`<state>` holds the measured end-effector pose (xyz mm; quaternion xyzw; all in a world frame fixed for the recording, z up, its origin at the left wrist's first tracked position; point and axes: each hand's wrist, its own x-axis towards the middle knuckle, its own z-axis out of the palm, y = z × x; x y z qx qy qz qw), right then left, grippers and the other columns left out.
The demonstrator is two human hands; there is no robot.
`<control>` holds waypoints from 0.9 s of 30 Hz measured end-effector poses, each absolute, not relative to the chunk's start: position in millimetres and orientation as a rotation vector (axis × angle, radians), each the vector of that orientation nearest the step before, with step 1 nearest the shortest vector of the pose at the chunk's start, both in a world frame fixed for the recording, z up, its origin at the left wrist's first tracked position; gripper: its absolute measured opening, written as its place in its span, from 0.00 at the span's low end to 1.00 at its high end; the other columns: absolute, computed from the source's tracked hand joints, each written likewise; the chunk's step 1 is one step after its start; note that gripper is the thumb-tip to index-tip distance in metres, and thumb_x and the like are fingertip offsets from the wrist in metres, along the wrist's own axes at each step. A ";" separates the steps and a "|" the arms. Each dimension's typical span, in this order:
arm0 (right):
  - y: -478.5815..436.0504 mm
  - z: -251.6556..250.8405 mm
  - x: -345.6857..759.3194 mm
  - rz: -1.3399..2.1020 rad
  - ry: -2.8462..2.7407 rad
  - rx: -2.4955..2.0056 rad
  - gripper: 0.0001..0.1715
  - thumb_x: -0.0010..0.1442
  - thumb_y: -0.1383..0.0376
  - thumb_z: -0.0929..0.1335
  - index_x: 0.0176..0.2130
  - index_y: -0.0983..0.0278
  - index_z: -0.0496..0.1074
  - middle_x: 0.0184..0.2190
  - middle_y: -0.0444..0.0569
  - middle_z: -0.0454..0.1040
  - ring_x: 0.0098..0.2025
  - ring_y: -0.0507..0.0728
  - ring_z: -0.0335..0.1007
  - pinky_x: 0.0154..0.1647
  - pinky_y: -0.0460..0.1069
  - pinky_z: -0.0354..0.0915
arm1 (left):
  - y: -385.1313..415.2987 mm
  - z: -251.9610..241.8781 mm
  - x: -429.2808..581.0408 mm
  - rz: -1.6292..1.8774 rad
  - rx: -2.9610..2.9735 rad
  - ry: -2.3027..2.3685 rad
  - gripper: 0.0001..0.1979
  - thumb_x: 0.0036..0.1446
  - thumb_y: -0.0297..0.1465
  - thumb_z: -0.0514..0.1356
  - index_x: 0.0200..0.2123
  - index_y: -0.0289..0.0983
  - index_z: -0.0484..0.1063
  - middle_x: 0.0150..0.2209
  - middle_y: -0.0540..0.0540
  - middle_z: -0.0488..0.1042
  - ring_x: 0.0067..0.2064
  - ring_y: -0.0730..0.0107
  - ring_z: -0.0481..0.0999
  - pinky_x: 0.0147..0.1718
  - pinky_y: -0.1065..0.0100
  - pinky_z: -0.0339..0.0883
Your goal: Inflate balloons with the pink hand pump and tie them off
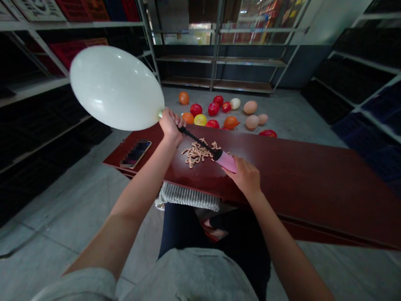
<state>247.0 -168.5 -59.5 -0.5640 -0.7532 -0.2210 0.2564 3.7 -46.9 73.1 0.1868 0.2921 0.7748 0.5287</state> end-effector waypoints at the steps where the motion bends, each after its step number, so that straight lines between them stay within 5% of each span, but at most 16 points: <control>1: -170.9 -54.4 243.9 -0.610 -2.051 -1.533 0.28 0.63 0.48 0.67 0.52 0.66 0.69 0.36 0.51 0.78 0.35 0.57 0.73 0.34 0.50 0.57 | -47.6 75.7 -1.8 1.850 0.435 0.688 0.24 0.69 0.37 0.50 0.20 0.39 0.46 0.12 0.57 0.45 0.11 0.79 0.47 0.13 0.73 0.46; 11: -182.2 -17.9 226.1 -0.559 -1.985 -1.751 0.23 0.59 0.56 0.69 0.50 0.64 0.69 0.37 0.50 0.78 0.35 0.58 0.73 0.32 0.50 0.54 | -69.8 82.6 8.4 1.929 0.387 0.580 0.23 0.69 0.34 0.50 0.20 0.39 0.49 0.13 0.56 0.47 0.12 0.79 0.47 0.14 0.72 0.45; 27: -163.2 8.4 193.0 -0.347 -2.031 -1.763 0.19 0.59 0.54 0.69 0.45 0.63 0.69 0.35 0.50 0.79 0.34 0.58 0.74 0.29 0.49 0.50 | -83.2 66.8 61.6 1.813 0.394 0.620 0.23 0.66 0.30 0.50 0.17 0.39 0.49 0.10 0.56 0.47 0.10 0.78 0.48 0.12 0.71 0.45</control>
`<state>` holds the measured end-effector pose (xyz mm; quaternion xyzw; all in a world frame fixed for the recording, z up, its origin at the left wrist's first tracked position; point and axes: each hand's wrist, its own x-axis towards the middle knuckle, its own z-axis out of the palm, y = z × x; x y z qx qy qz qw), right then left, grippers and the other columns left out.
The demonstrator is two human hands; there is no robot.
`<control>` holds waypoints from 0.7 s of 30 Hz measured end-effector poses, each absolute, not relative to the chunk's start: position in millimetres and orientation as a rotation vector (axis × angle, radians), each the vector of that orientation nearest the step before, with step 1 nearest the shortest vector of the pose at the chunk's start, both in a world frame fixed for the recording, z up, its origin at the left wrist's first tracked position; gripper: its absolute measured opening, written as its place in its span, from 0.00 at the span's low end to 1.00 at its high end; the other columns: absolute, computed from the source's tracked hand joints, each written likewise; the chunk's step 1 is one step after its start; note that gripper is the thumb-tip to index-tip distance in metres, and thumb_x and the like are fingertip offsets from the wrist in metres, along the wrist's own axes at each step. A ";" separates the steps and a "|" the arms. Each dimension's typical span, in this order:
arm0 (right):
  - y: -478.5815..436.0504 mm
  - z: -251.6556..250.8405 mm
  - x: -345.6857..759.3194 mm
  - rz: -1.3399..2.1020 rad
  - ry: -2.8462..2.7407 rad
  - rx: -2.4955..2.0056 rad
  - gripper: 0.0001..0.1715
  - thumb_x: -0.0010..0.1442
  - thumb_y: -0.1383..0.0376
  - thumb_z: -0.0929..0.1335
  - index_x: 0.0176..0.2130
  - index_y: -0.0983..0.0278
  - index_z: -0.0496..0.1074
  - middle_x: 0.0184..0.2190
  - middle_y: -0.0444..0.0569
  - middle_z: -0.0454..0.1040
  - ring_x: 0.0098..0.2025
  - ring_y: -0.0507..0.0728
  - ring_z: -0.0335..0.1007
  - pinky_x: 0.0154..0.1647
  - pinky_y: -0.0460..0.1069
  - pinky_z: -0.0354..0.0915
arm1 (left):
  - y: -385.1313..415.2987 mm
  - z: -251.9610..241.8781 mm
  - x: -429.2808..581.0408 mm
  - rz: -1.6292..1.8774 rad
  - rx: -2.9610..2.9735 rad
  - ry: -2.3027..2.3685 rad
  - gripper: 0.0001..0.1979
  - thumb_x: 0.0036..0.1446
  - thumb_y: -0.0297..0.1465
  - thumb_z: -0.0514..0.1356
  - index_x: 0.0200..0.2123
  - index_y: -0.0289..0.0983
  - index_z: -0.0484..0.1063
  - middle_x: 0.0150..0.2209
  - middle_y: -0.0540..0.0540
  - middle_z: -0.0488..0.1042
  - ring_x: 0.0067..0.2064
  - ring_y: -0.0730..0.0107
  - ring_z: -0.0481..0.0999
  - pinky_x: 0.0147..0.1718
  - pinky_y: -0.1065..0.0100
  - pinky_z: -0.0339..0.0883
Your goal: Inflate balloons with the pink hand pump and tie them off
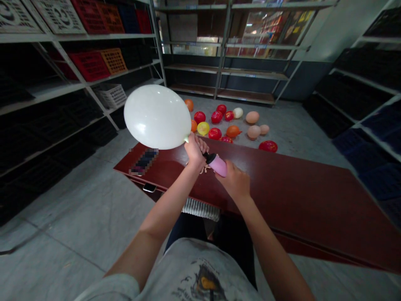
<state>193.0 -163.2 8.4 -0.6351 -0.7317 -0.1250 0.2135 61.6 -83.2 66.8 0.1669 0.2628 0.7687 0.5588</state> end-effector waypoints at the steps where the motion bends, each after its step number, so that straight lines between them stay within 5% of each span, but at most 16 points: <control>1: -160.5 6.1 194.7 -0.353 -2.030 -1.749 0.19 0.59 0.54 0.69 0.45 0.63 0.69 0.36 0.50 0.79 0.34 0.58 0.74 0.29 0.49 0.50 | -80.1 66.1 61.1 1.815 0.393 0.623 0.23 0.66 0.30 0.50 0.17 0.39 0.49 0.10 0.56 0.47 0.10 0.77 0.48 0.12 0.71 0.45; 21: -136.4 -78.3 243.8 -0.512 -1.977 -1.587 0.17 0.63 0.59 0.64 0.47 0.65 0.72 0.33 0.49 0.77 0.35 0.56 0.72 0.38 0.49 0.58 | -35.6 80.0 6.1 1.877 0.503 0.698 0.25 0.68 0.35 0.50 0.18 0.39 0.48 0.11 0.57 0.46 0.10 0.79 0.47 0.12 0.72 0.45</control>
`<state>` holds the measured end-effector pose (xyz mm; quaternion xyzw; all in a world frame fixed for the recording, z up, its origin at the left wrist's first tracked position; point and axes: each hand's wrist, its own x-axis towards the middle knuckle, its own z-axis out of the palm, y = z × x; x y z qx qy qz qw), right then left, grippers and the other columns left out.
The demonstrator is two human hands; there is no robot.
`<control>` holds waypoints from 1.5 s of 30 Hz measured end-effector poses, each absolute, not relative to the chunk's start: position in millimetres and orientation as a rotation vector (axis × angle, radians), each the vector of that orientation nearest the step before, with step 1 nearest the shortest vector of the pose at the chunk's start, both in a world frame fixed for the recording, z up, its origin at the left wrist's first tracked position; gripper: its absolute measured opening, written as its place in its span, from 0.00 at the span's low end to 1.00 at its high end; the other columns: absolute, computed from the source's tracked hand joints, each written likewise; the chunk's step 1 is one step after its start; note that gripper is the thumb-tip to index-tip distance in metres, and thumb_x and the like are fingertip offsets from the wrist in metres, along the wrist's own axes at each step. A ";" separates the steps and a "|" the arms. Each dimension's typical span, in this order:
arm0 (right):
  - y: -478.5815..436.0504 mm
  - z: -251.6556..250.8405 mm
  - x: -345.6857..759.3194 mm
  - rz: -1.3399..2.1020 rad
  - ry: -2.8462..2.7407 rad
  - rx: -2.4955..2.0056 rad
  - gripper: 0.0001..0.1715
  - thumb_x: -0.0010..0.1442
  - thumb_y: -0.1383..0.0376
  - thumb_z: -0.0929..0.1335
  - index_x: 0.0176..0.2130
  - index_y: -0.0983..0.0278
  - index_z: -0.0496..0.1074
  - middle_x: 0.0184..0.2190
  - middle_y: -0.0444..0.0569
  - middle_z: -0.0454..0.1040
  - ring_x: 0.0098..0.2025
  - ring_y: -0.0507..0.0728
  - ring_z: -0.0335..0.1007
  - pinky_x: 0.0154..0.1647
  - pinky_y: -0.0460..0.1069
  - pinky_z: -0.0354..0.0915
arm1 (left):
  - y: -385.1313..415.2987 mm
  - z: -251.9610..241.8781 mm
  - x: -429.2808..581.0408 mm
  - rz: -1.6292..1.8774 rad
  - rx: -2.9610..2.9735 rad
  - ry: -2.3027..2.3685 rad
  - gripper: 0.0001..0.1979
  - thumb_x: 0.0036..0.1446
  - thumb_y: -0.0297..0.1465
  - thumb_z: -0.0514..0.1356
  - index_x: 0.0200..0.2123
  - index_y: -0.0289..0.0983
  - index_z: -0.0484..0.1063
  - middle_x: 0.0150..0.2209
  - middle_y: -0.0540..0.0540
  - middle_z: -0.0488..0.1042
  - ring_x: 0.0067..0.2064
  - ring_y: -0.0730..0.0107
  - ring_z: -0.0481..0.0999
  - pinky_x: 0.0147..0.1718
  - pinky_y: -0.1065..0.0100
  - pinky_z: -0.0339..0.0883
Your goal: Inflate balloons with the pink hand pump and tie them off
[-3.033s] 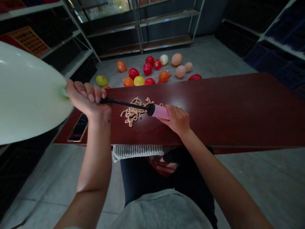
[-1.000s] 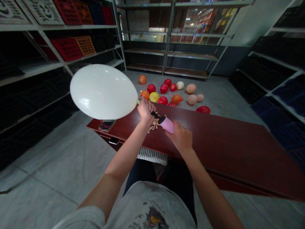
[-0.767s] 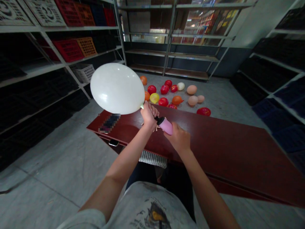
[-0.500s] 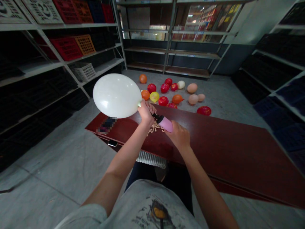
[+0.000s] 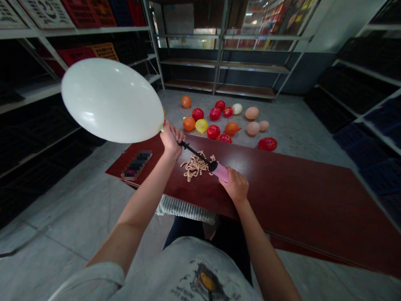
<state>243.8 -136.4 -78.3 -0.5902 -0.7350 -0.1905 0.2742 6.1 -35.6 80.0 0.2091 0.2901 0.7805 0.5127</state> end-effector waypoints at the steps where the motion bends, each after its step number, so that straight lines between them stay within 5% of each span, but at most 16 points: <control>1: -135.5 -80.2 243.2 -0.501 -1.964 -1.585 0.17 0.63 0.59 0.64 0.47 0.65 0.72 0.32 0.49 0.77 0.35 0.56 0.72 0.38 0.49 0.58 | -35.1 79.9 6.2 1.879 0.514 0.693 0.25 0.68 0.34 0.50 0.17 0.39 0.48 0.11 0.57 0.46 0.10 0.79 0.47 0.12 0.72 0.45; 23: -132.3 -89.7 250.3 -0.324 -1.869 -1.732 0.24 0.60 0.55 0.66 0.52 0.66 0.71 0.36 0.54 0.76 0.38 0.60 0.71 0.39 0.51 0.62 | -66.2 20.8 131.1 1.841 0.445 0.755 0.28 0.67 0.42 0.53 0.18 0.39 0.48 0.13 0.56 0.46 0.11 0.79 0.49 0.12 0.71 0.46; 28: -129.8 -90.2 247.2 -0.354 -1.901 -1.690 0.22 0.62 0.57 0.64 0.52 0.65 0.71 0.37 0.52 0.77 0.38 0.58 0.71 0.40 0.50 0.60 | -60.5 18.7 117.6 1.863 0.478 0.710 0.26 0.68 0.33 0.50 0.17 0.40 0.47 0.11 0.56 0.47 0.10 0.77 0.49 0.11 0.71 0.46; 45: -140.1 -64.5 249.6 -0.531 -2.027 -1.597 0.20 0.64 0.57 0.64 0.51 0.64 0.71 0.35 0.50 0.78 0.36 0.57 0.71 0.38 0.50 0.57 | -41.1 63.4 13.3 1.884 0.394 0.686 0.25 0.69 0.33 0.49 0.18 0.39 0.47 0.12 0.57 0.46 0.11 0.78 0.47 0.14 0.71 0.45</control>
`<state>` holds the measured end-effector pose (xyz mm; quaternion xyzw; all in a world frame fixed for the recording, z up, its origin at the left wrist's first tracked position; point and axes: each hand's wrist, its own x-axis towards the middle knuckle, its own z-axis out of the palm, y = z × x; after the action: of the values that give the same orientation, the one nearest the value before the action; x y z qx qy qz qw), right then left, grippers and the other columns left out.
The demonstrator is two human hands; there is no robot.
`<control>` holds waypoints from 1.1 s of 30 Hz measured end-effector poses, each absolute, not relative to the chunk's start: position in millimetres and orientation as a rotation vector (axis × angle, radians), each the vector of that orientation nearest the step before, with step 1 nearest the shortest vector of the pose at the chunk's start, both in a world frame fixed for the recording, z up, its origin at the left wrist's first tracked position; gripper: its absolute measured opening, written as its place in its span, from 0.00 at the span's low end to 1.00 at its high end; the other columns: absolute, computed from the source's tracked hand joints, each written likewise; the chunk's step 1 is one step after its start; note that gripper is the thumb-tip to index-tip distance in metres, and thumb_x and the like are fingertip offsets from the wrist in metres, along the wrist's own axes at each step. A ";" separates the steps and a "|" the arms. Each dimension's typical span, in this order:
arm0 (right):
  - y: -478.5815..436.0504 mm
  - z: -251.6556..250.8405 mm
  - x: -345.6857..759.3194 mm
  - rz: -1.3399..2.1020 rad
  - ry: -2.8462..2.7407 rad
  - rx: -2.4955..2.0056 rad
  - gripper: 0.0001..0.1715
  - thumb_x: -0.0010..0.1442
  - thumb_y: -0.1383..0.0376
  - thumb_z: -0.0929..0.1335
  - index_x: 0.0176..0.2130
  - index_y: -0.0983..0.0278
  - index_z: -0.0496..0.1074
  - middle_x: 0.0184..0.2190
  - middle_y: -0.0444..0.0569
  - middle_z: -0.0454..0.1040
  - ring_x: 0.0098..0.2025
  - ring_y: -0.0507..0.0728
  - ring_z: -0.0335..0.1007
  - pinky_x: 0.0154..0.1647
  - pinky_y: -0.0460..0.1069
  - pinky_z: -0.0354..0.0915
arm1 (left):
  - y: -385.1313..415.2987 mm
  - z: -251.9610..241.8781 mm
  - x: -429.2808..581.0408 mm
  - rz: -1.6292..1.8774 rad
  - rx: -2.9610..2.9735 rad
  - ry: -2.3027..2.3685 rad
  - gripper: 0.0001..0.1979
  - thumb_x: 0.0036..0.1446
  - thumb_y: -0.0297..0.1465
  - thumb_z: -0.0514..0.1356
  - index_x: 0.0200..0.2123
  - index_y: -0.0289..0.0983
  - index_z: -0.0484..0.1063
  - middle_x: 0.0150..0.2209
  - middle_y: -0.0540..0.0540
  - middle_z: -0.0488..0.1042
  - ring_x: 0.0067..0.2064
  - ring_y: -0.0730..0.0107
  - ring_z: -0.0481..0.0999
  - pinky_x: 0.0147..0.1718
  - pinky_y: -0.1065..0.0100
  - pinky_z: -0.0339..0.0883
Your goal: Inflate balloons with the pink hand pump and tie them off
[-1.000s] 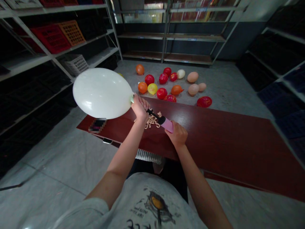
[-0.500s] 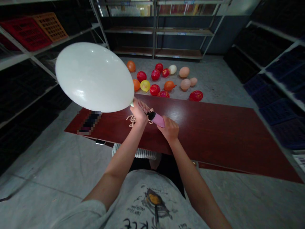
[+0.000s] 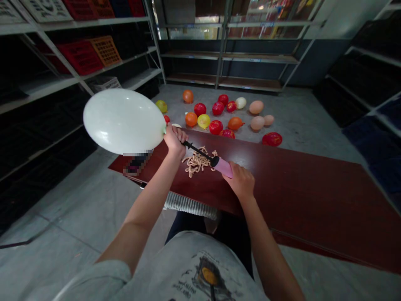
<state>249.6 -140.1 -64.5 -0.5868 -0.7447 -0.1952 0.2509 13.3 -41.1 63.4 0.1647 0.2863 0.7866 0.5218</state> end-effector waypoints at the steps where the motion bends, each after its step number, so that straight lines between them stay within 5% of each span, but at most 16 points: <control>1: -140.2 -61.1 251.9 -0.564 -2.023 -1.592 0.20 0.64 0.57 0.64 0.51 0.64 0.71 0.35 0.49 0.78 0.36 0.57 0.71 0.37 0.50 0.57 | -37.7 68.4 8.9 1.885 0.392 0.685 0.25 0.69 0.33 0.49 0.18 0.39 0.47 0.12 0.57 0.45 0.11 0.78 0.47 0.14 0.71 0.45; 10: -128.3 -43.5 259.4 -0.454 -1.952 -1.659 0.25 0.60 0.53 0.69 0.51 0.65 0.70 0.38 0.52 0.79 0.37 0.60 0.75 0.37 0.50 0.60 | -25.4 99.7 24.4 1.949 0.431 0.610 0.24 0.68 0.33 0.50 0.19 0.40 0.48 0.13 0.57 0.44 0.12 0.78 0.46 0.14 0.70 0.44; 22: -124.4 -13.1 236.4 -0.271 -1.907 -1.773 0.27 0.60 0.53 0.69 0.52 0.66 0.69 0.39 0.54 0.79 0.38 0.60 0.76 0.34 0.49 0.60 | -34.4 74.5 99.8 1.868 0.516 0.602 0.28 0.68 0.41 0.53 0.17 0.39 0.50 0.12 0.56 0.45 0.11 0.78 0.47 0.12 0.72 0.44; 33: -129.6 -7.2 246.2 -0.428 -2.021 -1.734 0.26 0.61 0.51 0.69 0.52 0.63 0.69 0.38 0.50 0.79 0.36 0.58 0.74 0.33 0.49 0.57 | -35.0 69.0 94.7 1.761 0.407 0.632 0.24 0.67 0.31 0.50 0.17 0.39 0.48 0.11 0.56 0.47 0.10 0.78 0.47 0.12 0.71 0.44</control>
<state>246.2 -129.6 -7.2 -0.6271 -0.7310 -0.1548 0.2203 94.7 -35.0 69.0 0.1737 0.2700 0.7520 0.5757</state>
